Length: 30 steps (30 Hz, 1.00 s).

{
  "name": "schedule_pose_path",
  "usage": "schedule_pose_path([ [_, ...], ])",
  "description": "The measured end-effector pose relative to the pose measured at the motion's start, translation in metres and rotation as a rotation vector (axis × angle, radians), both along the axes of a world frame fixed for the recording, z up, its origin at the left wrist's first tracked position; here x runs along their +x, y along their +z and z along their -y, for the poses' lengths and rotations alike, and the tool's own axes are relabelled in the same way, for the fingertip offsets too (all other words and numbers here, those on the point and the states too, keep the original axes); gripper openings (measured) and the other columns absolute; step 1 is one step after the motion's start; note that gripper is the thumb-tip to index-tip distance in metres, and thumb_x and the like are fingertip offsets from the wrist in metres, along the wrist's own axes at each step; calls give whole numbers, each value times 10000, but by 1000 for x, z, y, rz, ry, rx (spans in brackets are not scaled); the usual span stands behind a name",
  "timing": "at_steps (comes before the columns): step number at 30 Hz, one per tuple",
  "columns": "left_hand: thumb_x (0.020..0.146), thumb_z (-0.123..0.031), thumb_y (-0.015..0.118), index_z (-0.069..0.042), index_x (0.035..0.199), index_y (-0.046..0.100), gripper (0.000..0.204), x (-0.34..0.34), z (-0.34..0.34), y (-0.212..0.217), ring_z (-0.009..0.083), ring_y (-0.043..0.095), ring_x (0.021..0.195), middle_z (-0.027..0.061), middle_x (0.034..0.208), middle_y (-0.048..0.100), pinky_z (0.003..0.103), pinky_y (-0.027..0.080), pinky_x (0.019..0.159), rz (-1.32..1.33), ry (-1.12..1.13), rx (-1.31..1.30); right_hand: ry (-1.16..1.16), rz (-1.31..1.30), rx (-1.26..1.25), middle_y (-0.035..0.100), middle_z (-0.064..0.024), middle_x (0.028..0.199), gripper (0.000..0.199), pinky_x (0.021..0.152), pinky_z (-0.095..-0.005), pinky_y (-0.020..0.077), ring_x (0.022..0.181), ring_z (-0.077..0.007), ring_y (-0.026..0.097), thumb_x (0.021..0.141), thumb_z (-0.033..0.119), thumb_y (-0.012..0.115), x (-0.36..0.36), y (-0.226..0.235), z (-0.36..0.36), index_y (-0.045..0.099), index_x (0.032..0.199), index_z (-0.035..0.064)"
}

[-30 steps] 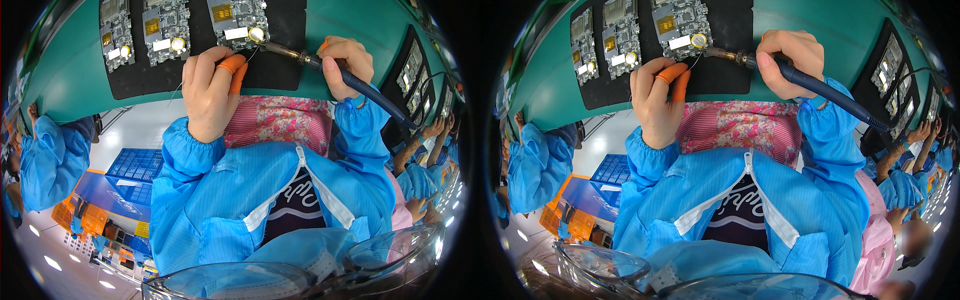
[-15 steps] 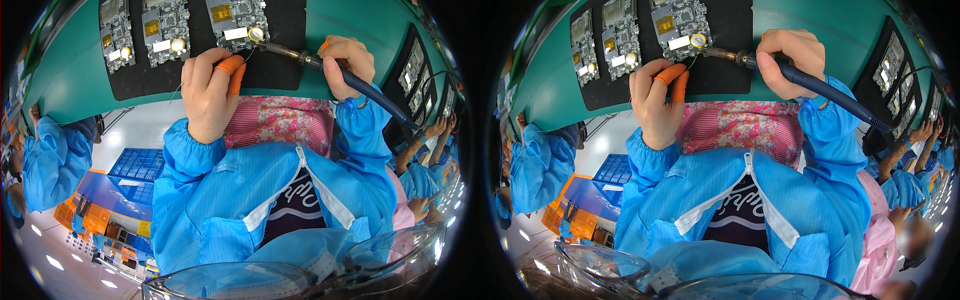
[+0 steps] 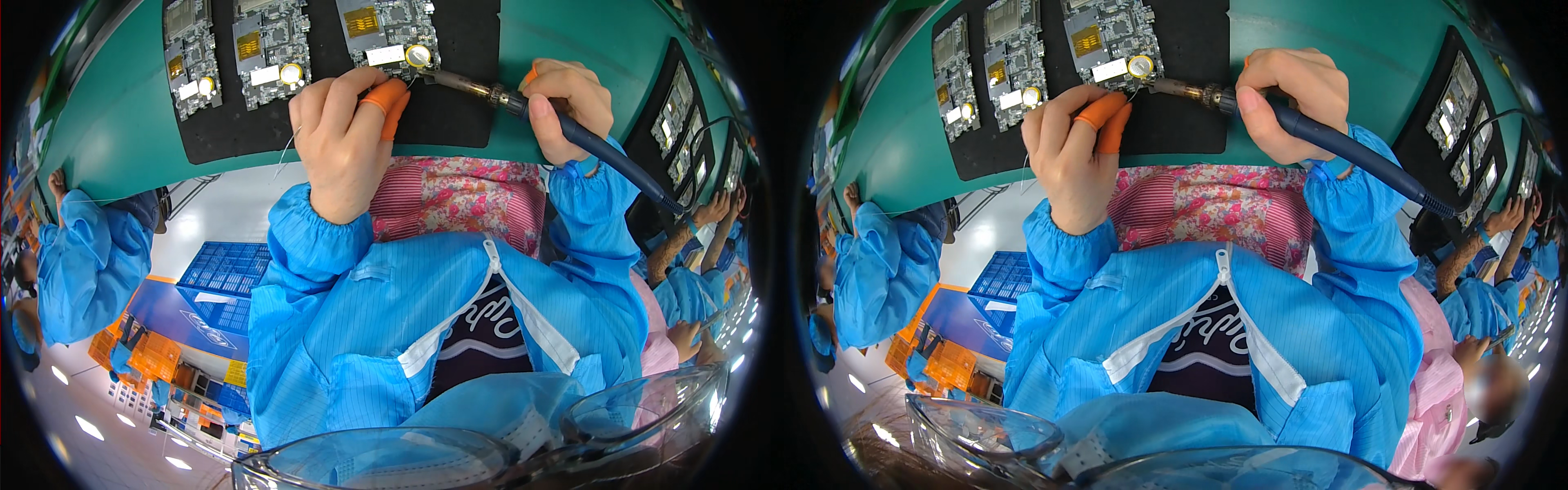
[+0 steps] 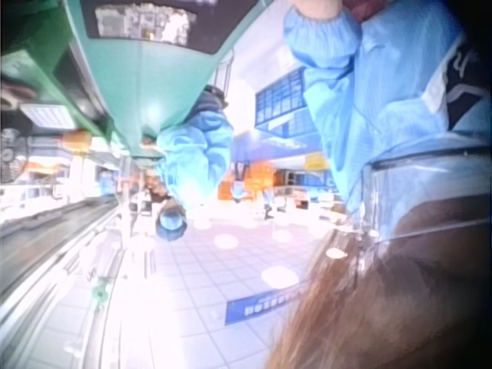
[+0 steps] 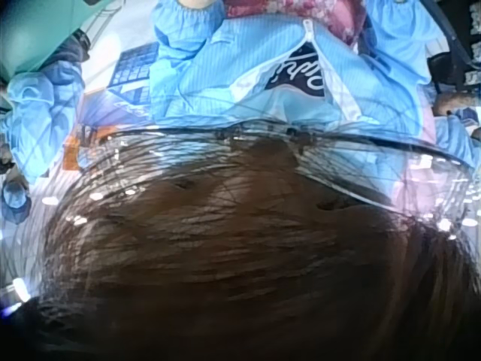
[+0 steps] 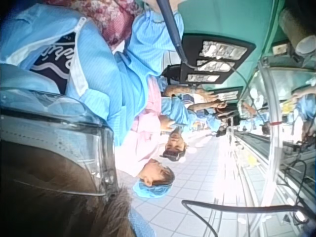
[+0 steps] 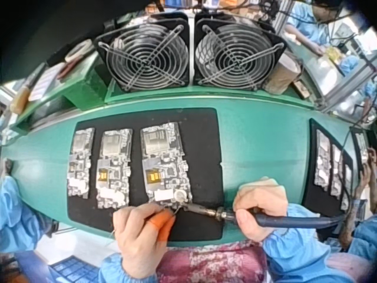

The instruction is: Soldering electronic components onto printed circuit boards at an assembly station.

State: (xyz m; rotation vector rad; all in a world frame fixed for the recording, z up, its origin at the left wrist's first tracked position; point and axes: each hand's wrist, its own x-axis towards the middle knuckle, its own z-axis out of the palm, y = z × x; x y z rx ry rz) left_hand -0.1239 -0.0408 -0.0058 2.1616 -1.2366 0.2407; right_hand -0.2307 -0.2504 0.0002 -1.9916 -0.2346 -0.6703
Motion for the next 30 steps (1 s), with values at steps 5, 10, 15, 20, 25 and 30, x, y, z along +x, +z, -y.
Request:
schedule_pose_path([
  [5,641,24,731,-18,848,632,233,3,-13,6,197,499,785,89,963,544,281,426,649,-107,64,-113,-111,5,116,512,-93,582,67,431,-236,354,450,-145,458,740,34,559,-9,-4,0,525,724,-22],
  [10,698,64,668,9,875,595,199,5,-31,11,200,498,948,107,1074,462,266,423,721,-332,372,-443,-151,-45,315,536,-85,676,103,529,-227,376,570,-104,459,788,79,545,-10,1,-5,526,764,-20],
  [15,671,75,686,0,858,608,216,22,-63,19,210,531,895,92,1005,515,277,444,698,81,374,-77,-137,-77,343,529,-62,687,84,534,-214,372,583,-89,462,801,69,541,16,18,-26,520,774,-8],
  [20,619,58,731,-14,812,618,236,22,-70,10,203,562,830,70,925,564,269,458,669,-124,415,-188,2,-169,75,537,-66,644,48,465,-215,395,527,-112,530,766,22,568,48,29,-45,523,771,7],
  [25,626,58,729,9,822,615,232,21,-73,5,232,561,783,96,921,537,289,465,649,-145,341,-178,80,-126,-1,543,-73,592,65,423,-242,406,456,-161,540,714,19,588,65,26,-55,526,723,5],
  [30,622,58,731,11,819,614,234,23,-75,2,234,558,784,100,923,536,292,463,646,-153,333,-208,90,-142,-38,543,-75,595,67,430,-241,409,469,-164,543,707,14,588,67,23,-57,522,710,0],
])
